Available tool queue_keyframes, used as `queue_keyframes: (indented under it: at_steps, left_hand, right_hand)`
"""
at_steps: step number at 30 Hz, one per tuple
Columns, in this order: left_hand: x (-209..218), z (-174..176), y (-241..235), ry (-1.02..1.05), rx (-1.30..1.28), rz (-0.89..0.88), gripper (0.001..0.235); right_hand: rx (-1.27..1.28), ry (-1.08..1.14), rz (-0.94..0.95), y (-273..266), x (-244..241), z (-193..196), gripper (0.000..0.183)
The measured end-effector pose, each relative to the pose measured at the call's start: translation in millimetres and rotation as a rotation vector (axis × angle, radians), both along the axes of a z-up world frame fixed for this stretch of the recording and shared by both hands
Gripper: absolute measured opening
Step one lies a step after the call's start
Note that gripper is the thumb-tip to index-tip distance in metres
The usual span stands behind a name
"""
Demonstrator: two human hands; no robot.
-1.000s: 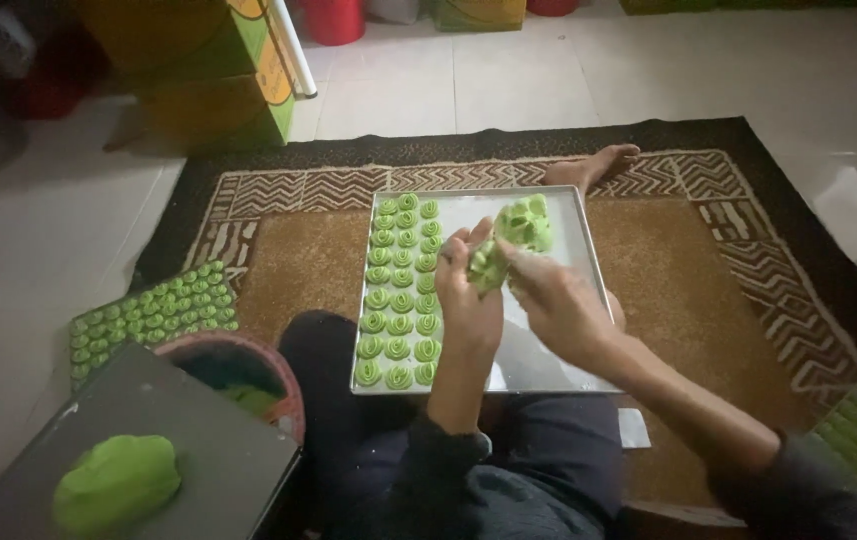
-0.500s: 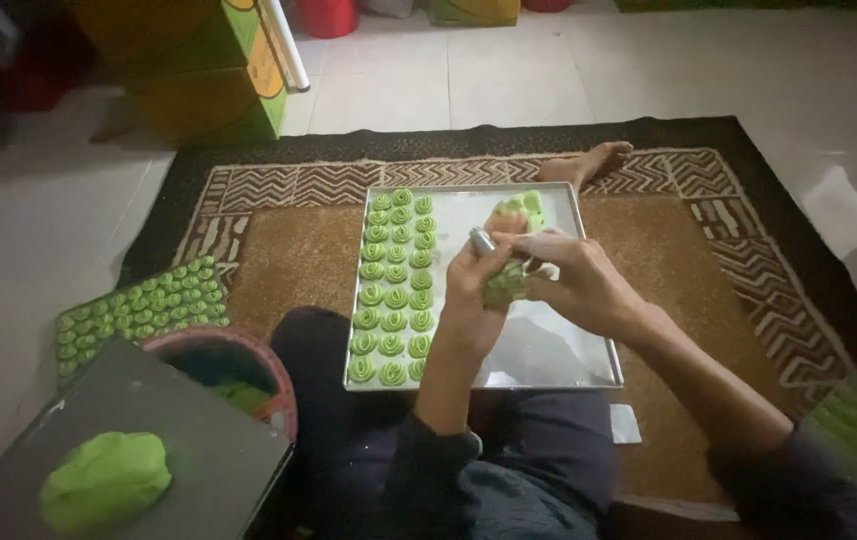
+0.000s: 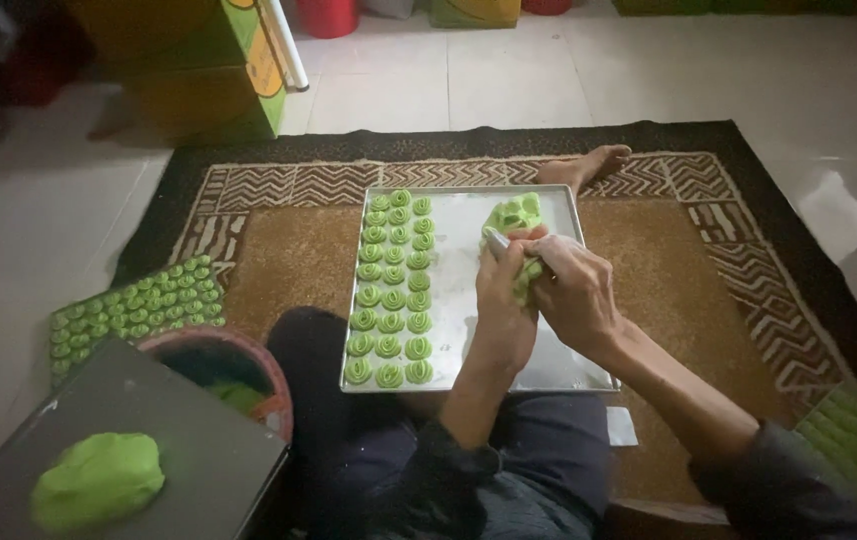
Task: Piping green dough through a nozzle to form small cookies on a metal tray
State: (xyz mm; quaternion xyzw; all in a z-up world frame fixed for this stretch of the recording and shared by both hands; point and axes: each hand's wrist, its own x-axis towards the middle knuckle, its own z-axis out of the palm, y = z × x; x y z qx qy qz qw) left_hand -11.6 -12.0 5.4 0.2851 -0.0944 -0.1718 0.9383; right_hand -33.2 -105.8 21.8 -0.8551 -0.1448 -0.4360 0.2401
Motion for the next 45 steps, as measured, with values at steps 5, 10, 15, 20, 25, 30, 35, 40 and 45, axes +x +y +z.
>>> queue_keyframes:
  at_steps: [5,10,15,20,25,30,35,40,45]
  left_hand:
    - [-0.9,-5.7,-4.8,0.014,0.008,-0.022,0.031]
    - [-1.1,-20.8,-13.0,0.019,-0.027,-0.026,0.028]
    - [0.4,-29.5,-20.2,0.08,-0.072,-0.07,0.031]
    - [-1.4,-29.0,-19.9,0.104,-0.053,-0.086,0.03]
    - [-13.9,-3.1,-12.6,0.157,-0.041,-0.073,0.027]
    - [-13.6,-3.6,-14.5,0.166,-0.009,-0.074,0.021]
    - [-14.0,-4.9,-14.5,0.161,0.036,-0.065,0.022]
    - [-9.4,-1.9,-6.7,0.121,0.079,-0.145,0.03]
    - [-5.2,-1.2,2.4,-0.092,0.22,-0.218,0.037]
  right_hand:
    - [-0.03,-0.034,0.018,-7.9,2.2,-3.0,0.024]
    - [-0.004,-0.02,0.027,-8.0,3.6,2.3,0.021]
    - [0.014,-0.036,-0.022,-7.3,4.2,2.8,0.023]
    - [-0.001,-0.024,-0.07,-18.3,10.3,-11.5,0.019]
    - [0.002,0.031,-0.13,-20.4,10.2,-14.2,0.008]
    - [-0.004,0.055,-0.176,-21.9,10.7,-18.2,0.008]
    - [0.004,0.088,-0.186,-25.6,10.9,-21.6,0.011]
    - [0.007,0.177,-0.247,-31.0,15.2,-21.5,0.012]
    - [0.319,0.272,-0.122,-77.1,39.5,-25.7,0.022]
